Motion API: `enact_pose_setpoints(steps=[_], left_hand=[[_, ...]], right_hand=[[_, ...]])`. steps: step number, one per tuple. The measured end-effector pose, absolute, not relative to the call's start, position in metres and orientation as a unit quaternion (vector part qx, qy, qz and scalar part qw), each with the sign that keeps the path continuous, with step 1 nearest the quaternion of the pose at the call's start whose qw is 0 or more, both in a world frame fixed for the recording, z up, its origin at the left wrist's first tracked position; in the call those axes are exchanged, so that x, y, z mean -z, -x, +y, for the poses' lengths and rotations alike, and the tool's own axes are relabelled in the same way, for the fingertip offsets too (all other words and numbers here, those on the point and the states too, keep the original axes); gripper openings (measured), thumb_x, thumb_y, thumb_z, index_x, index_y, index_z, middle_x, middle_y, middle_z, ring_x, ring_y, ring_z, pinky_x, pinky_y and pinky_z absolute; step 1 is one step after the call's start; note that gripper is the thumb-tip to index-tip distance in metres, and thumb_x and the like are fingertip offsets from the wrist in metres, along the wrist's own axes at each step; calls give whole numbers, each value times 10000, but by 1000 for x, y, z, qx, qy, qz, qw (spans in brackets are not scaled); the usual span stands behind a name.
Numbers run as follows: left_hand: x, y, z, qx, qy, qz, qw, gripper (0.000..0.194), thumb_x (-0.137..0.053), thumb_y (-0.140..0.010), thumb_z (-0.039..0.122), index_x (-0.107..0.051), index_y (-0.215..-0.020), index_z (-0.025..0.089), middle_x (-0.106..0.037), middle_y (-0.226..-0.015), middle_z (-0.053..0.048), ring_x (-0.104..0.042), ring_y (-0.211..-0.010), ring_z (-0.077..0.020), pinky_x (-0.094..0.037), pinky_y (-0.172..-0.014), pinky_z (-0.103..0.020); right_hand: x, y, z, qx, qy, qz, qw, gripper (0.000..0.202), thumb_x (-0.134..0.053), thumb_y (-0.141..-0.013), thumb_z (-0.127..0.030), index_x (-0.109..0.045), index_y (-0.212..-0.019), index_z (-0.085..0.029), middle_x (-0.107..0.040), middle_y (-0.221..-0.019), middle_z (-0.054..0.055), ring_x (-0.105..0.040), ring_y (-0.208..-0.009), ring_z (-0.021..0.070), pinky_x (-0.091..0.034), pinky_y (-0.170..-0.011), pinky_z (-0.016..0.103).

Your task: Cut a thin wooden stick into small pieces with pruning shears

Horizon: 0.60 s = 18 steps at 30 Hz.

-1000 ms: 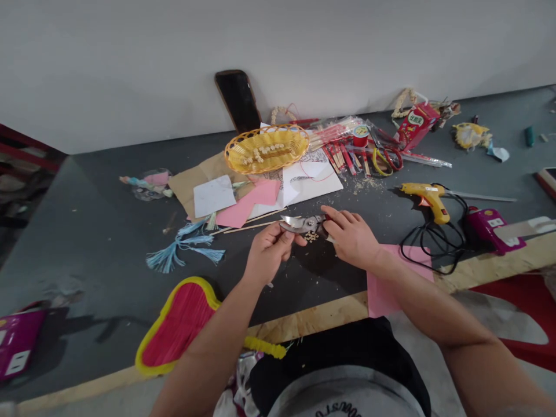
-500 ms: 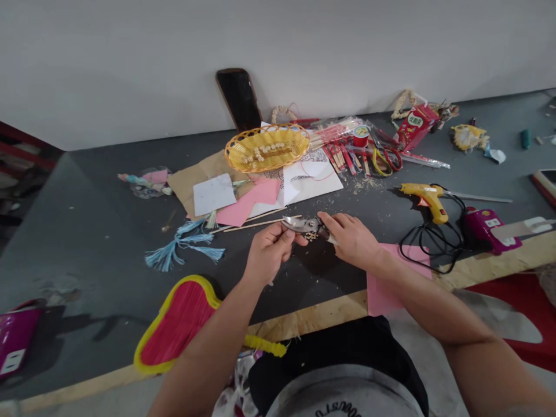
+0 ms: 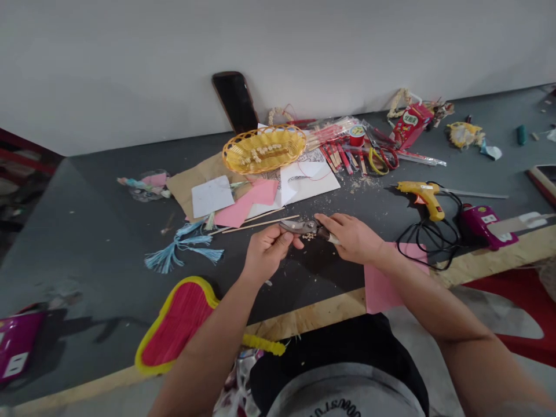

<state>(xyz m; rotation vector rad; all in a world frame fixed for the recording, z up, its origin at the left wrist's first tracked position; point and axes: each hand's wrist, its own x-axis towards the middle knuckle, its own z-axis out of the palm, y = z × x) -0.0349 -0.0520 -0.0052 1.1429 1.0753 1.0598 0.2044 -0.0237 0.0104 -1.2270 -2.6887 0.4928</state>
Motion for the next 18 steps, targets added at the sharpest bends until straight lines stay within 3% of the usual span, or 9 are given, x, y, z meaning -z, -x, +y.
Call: enact_pose_setpoints(steps=[9,18], left_hand=[[-1,35,-53,-442,-529,451,568,393,-698,-855,521,-741,-801,134,-646,-571,-45,-338,-403,-50,-238,-401,-213],[-5,34,-52,-434,-555,453,546,364,-672,-869,495,-729,-822,139,-718,-661,-68,-383,-418,-61,-289,-410,-213]], right_hand=[[-8,-214,-19,-193,359,-907,103,690,-515,-834,-102,-374,-1509,-92,-639,-1209,184,-617,-1059,288,-524,-930,443],[-10,-217,-16,-203,347,-908,117,653,-526,-860,-126,-410,-1503,-114,-661,-1180,171,-642,-1032,264,-530,-899,405]])
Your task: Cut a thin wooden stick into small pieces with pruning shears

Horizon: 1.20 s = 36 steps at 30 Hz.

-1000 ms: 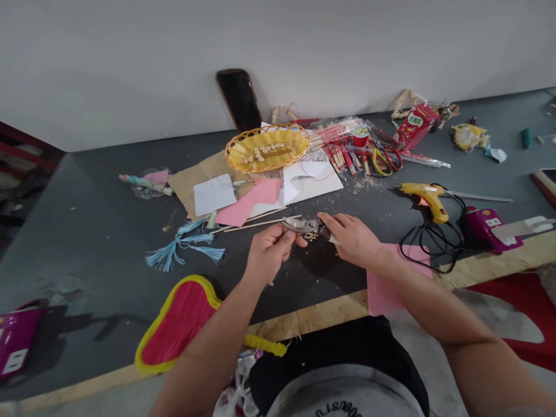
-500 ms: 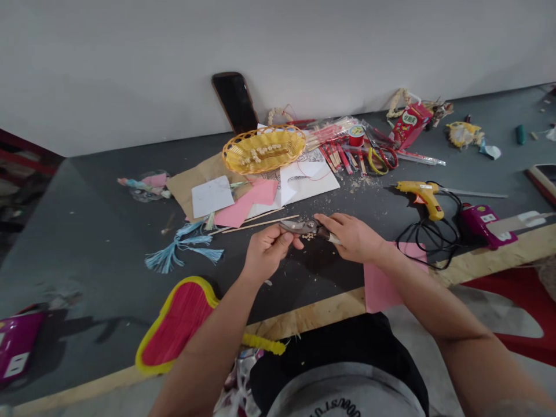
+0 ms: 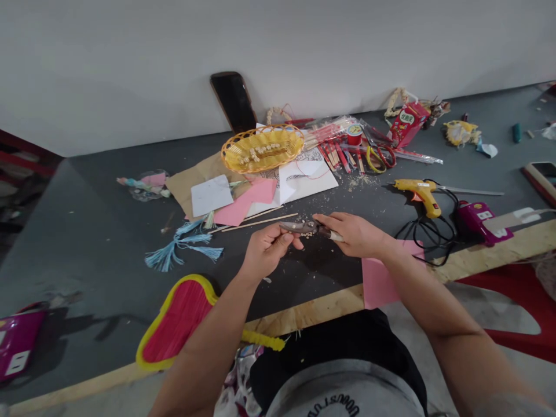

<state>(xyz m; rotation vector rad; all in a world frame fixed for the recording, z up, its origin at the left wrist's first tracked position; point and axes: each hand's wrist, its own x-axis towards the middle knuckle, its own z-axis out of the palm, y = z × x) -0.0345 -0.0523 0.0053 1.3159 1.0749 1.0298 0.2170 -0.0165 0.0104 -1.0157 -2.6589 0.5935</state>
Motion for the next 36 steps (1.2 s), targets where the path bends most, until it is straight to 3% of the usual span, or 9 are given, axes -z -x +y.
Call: enact_pose_setpoints(steps=[6,10,18,24,27,30,33,36], left_hand=[[-7,38,-53,-419,-583,457,525,341,-635,-900,473,-731,-840,151,-734,-698,-67,-395,-434,-67,-304,-425,-215],[-5,38,-49,-412,-567,482,526,309,-664,-881,462,-729,-847,162,-732,-699,-59,-408,-441,-67,-315,-428,-207],[-6,35,-33,-647,-332,493,477,363,-840,-704,459,-661,-788,154,-662,-602,-8,-297,-377,-19,-221,-374,-167],[-6,39,-26,-690,-308,481,445,370,-853,-697,455,-646,-789,162,-663,-618,-3,-296,-397,-16,-230,-385,-164],[-1,39,-24,-684,-303,493,443,337,-817,-740,452,-631,-798,177,-658,-639,3,-306,-414,-24,-242,-396,-171],[3,39,-21,-688,-290,494,445,339,-780,-768,475,-614,-850,191,-669,-693,1,-329,-433,-35,-242,-403,-182],[5,41,-20,-700,-279,487,442,347,-762,-782,488,-586,-867,201,-678,-745,1,-346,-447,-38,-248,-410,-188],[6,42,-19,-714,-275,477,433,334,-758,-793,474,-576,-869,205,-674,-761,8,-340,-450,-37,-250,-412,-188]], right_hand=[[-8,-217,-17,-216,343,-908,109,525,-482,-942,-193,-465,-1466,-164,-697,-1161,134,-670,-1010,250,-524,-880,383],[-2,-215,-15,-164,374,-906,115,495,-470,-935,-179,-495,-1428,-133,-660,-1260,160,-631,-1125,272,-498,-949,406],[-2,-225,-1,-57,607,-785,108,564,-604,-935,-423,-477,-1450,-230,-674,-1195,122,-614,-1089,309,-489,-872,405],[0,-231,2,-49,649,-754,88,619,-626,-901,-562,-526,-1395,-204,-655,-1198,162,-562,-1093,350,-472,-854,446],[-1,-227,-1,-27,612,-776,148,467,-561,-955,-488,-593,-1326,-206,-605,-1306,177,-509,-1148,372,-464,-886,506],[-6,-211,1,-41,499,-845,186,340,-450,-1013,-316,-635,-1278,-212,-617,-1301,148,-502,-1162,326,-452,-961,506],[-15,-180,13,-86,365,-918,129,368,-414,-1009,-201,-617,-1316,-207,-638,-1272,120,-540,-1144,262,-454,-997,427],[-23,-141,29,-78,329,-940,47,401,-410,-990,-133,-629,-1312,-229,-636,-1290,100,-578,-1127,237,-467,-940,371]])
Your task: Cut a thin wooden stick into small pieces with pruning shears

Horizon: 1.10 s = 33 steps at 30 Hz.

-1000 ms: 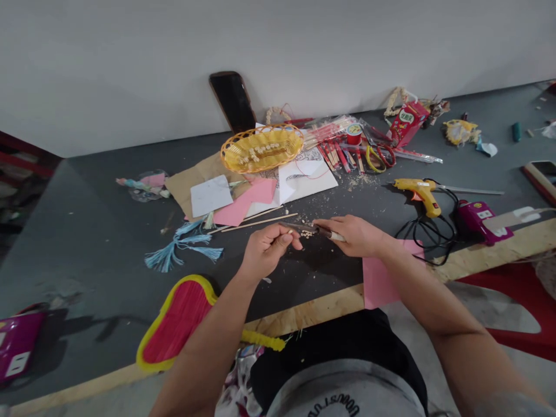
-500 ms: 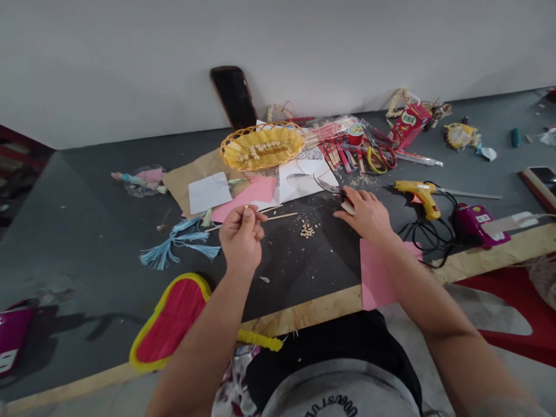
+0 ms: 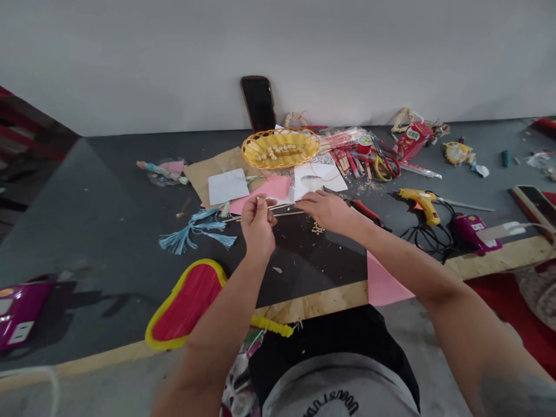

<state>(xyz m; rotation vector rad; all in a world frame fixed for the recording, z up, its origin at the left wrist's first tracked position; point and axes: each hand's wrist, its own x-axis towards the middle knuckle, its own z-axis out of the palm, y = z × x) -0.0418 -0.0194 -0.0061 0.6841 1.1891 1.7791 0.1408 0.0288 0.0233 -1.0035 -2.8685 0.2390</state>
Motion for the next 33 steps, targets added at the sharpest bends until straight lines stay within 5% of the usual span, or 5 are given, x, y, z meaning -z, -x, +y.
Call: enact_pose_setpoints(steps=[7,12,17,33], left_hand=[[7,42,-18,-723,-258,470,435,292,-754,-790,401,-572,-875,188,-656,-732,16,-344,-452,-39,-260,-412,-182],[7,38,-20,-676,-275,474,494,226,-726,-801,326,-580,-899,185,-644,-711,21,-333,-449,-43,-252,-418,-181],[7,32,-24,-609,-316,467,557,199,-706,-816,330,-594,-866,174,-641,-711,1,-375,-486,-52,-303,-444,-173],[16,30,-28,-515,-477,545,458,222,-737,-764,324,-656,-907,174,-604,-748,17,-481,-624,-103,-394,-574,-215]], right_hand=[[-19,-89,49,-75,358,-930,-22,256,-487,-987,-198,-714,-1102,-229,-662,-1164,86,-628,-1043,211,-461,-719,267],[-21,-109,50,-80,370,-926,5,259,-459,-999,-166,-682,-1128,-193,-655,-1189,107,-584,-1121,211,-460,-849,288],[-21,-150,44,-122,374,-919,2,204,-512,-960,-122,-706,-1019,-149,-715,-1003,98,-647,-940,198,-472,-833,301],[-11,-192,9,-157,405,-899,52,181,-551,-924,-125,-703,-1019,-150,-714,-1001,104,-656,-969,219,-482,-879,336]])
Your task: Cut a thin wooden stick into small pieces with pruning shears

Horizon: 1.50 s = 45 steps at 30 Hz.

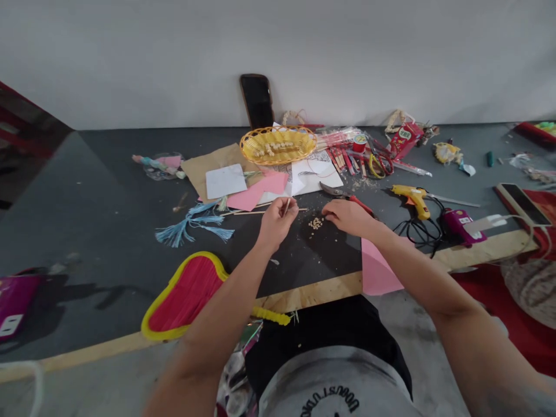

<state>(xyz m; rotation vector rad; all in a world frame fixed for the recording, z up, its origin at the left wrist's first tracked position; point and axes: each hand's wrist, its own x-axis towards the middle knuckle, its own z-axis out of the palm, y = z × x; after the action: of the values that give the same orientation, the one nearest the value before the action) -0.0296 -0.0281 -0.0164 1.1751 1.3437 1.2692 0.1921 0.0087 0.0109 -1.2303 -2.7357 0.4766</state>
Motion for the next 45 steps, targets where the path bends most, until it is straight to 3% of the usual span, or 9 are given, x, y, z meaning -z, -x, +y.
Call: enact_pose_setpoints(steps=[7,13,21,25,29,35,41,45], left_hand=[[9,33,-32,-450,-582,554,389,119,-684,-784,272,-685,-873,194,-639,-748,7,-507,-616,-129,-423,-623,-253],[8,31,-37,-309,-764,488,289,215,-552,-839,153,-726,-948,215,-722,-1033,-80,-653,-987,-241,-492,-906,-360],[8,33,-36,-290,-760,516,267,118,-619,-852,197,-713,-920,218,-720,-960,-72,-662,-910,-245,-495,-841,-353],[9,29,-40,-225,-805,491,246,39,-716,-812,231,-695,-844,226,-723,-910,-61,-653,-943,-262,-478,-835,-360],[8,25,-42,-196,-813,499,226,38,-661,-862,249,-678,-866,215,-720,-941,-65,-650,-972,-256,-481,-851,-357],[3,31,-38,-308,-729,560,247,148,-566,-910,294,-681,-946,207,-731,-976,-60,-653,-882,-209,-491,-799,-314],[9,33,-37,-424,-623,571,325,254,-577,-910,407,-660,-1005,186,-707,-889,-46,-603,-724,-156,-459,-693,-273],[16,32,-32,-516,-520,534,422,354,-529,-932,519,-644,-1014,194,-695,-913,-50,-473,-581,-108,-389,-556,-247]], right_hand=[[-9,-193,1,-162,433,-883,76,258,-481,-950,-112,-704,-1060,-180,-698,-1087,92,-650,-1024,193,-485,-905,303],[-10,-192,-5,-167,432,-884,58,424,-418,-942,-73,-662,-1264,-199,-670,-1157,103,-665,-1006,197,-502,-868,301],[-9,-197,-8,-180,447,-870,103,330,-450,-972,-130,-658,-1225,-170,-672,-1180,111,-649,-1057,203,-488,-929,324],[-10,-196,-9,-164,468,-867,52,250,-502,-982,-186,-687,-1150,-189,-681,-1154,79,-647,-1051,186,-473,-904,288],[-14,-185,-9,-143,486,-862,14,248,-463,-1001,-209,-696,-1086,-201,-683,-1114,67,-659,-987,187,-463,-799,278],[-15,-181,-6,-118,505,-855,-10,239,-431,-975,-161,-651,-1069,-182,-662,-1134,111,-661,-902,213,-434,-687,292],[-20,-185,-1,-101,528,-843,11,263,-339,-1028,-213,-569,-1143,-158,-655,-1154,136,-640,-1010,235,-458,-769,307],[-26,-183,9,-89,534,-839,54,326,-302,-1051,-303,-546,-1204,-149,-650,-1146,141,-630,-1013,251,-468,-829,345]])
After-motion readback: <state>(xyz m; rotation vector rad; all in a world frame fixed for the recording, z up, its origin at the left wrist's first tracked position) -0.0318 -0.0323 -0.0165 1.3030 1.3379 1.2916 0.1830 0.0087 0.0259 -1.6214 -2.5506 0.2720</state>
